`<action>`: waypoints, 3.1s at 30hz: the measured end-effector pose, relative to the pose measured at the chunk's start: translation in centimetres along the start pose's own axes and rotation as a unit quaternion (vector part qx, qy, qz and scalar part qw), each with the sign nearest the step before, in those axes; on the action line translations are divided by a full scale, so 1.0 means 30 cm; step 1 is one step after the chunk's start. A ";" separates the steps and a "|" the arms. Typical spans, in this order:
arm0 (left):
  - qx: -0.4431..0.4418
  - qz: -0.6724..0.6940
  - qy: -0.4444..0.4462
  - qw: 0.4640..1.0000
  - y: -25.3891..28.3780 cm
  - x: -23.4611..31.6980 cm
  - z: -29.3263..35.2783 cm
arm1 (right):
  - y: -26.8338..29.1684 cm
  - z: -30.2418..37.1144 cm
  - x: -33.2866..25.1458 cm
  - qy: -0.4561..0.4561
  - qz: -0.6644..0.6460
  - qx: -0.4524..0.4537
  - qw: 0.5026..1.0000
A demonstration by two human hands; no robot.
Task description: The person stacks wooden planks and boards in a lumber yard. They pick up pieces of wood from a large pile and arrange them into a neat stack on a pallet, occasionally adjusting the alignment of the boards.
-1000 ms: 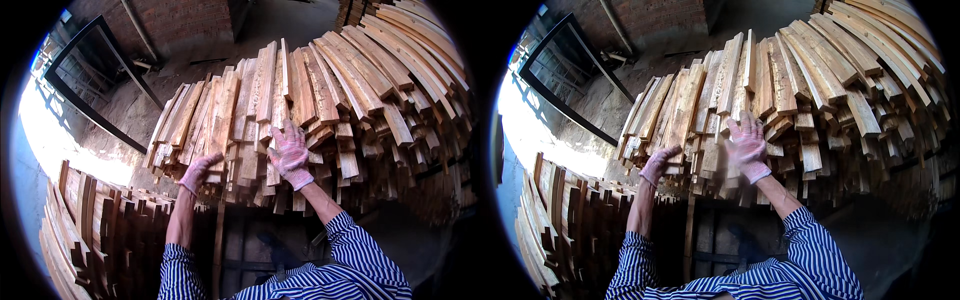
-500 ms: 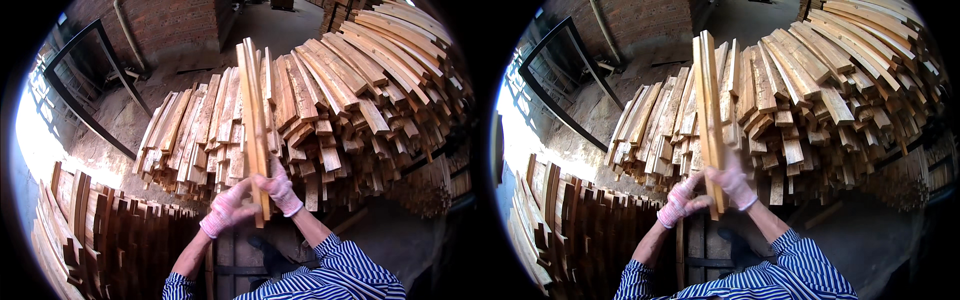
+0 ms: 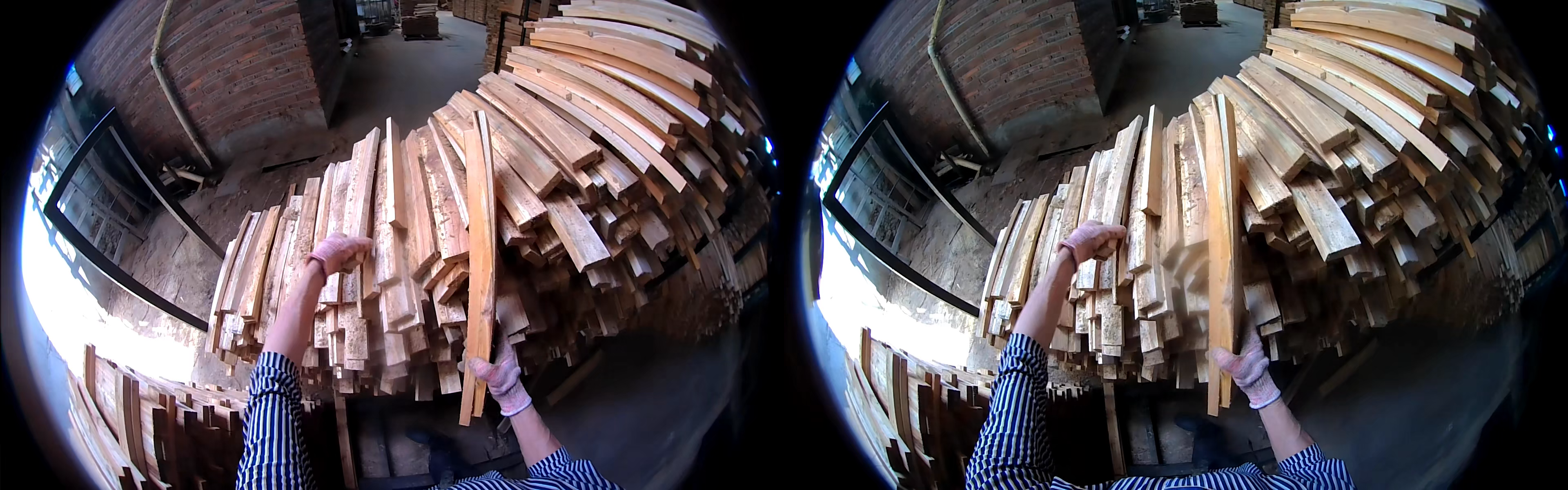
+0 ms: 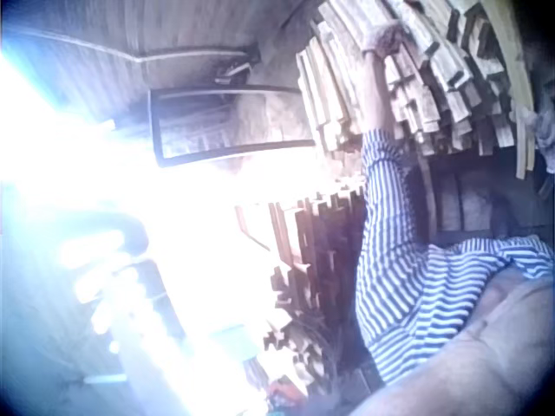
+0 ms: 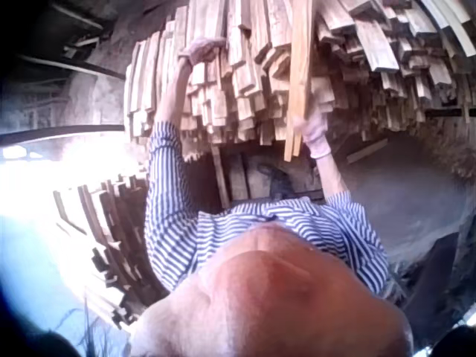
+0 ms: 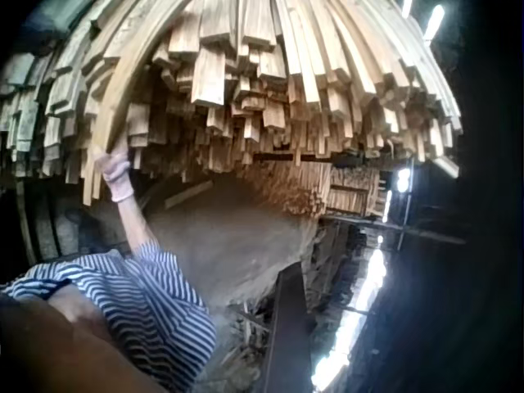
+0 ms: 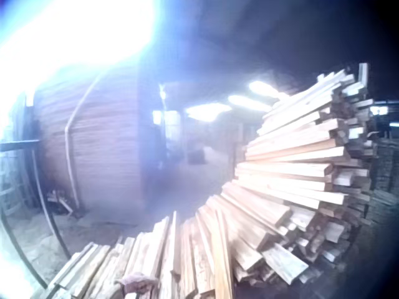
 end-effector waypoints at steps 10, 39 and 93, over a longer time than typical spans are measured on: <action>0.158 -0.142 0.052 0.976 -0.065 0.438 -0.178 | 0.015 -0.023 0.003 0.003 0.026 -0.005 1.000; 0.202 -0.070 0.088 0.973 -0.705 0.122 1.311 | -0.506 0.048 0.311 -0.199 -0.182 -0.215 0.939; 0.440 0.127 0.282 0.843 -2.504 -1.904 1.601 | -0.508 1.057 2.144 -0.036 0.280 -0.786 0.550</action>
Point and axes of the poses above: each hand's wrist, its own z-axis away from the middle knuckle, its own y-axis out of the back of the hand, x = y × z, the point moved 6 cm from there along -z, towards the middle knuckle, and after that the axes turned 5 degrees about -x, right-handed, at the moved point
